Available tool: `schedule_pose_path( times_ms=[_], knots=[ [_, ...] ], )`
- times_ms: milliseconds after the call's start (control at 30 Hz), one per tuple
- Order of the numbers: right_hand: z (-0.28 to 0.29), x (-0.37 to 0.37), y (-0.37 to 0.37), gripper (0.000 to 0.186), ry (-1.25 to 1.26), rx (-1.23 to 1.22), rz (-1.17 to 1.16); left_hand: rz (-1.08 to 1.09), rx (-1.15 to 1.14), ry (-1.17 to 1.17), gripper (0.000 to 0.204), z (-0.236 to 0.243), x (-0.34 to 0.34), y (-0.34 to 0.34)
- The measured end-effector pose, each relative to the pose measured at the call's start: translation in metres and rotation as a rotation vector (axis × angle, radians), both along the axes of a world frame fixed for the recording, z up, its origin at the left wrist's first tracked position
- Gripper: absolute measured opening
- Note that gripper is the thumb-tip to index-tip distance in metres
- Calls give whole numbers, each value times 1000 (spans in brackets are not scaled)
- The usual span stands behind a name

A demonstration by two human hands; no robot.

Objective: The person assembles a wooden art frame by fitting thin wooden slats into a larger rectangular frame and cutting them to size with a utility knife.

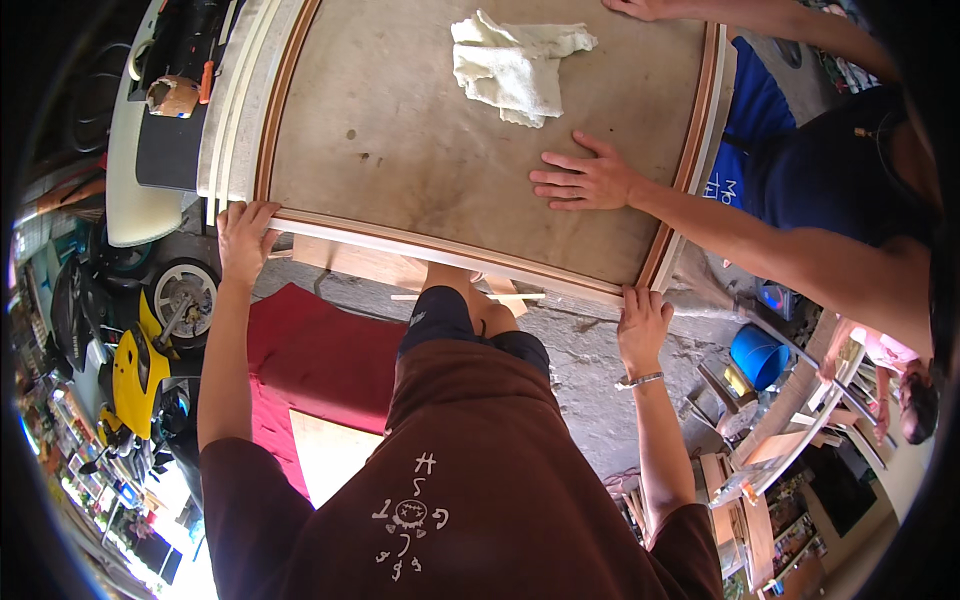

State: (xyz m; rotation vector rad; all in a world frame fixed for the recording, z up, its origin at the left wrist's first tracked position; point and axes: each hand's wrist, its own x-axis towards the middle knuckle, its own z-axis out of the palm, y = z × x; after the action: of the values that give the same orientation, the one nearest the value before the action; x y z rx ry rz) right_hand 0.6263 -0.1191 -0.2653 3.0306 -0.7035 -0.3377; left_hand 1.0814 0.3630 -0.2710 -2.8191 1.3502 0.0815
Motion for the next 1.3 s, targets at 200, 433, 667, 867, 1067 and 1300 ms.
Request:
schedule_pose_path(
  times_ms=[200,433,667,867,1067,1300],
  knots=[
    [-2,3,2,29,-54,13,-23,71,-9,7,42,1,-1,3],
    [-3,52,53,28,-101,75,36,86,16,11,45,7,-2,8],
    [-13,210,180,22,-230,417,228,-46,35,16,41,4,13,6],
    [-16,269,234,18,-245,280,399,-36,-10,94,41,1,4,2],
    [-16,310,281,20,-255,277,358,-12,68,118,38,1,7,3],
    [14,338,295,20,-480,627,333,69,177,82,43,-8,5,10]
  ],
)
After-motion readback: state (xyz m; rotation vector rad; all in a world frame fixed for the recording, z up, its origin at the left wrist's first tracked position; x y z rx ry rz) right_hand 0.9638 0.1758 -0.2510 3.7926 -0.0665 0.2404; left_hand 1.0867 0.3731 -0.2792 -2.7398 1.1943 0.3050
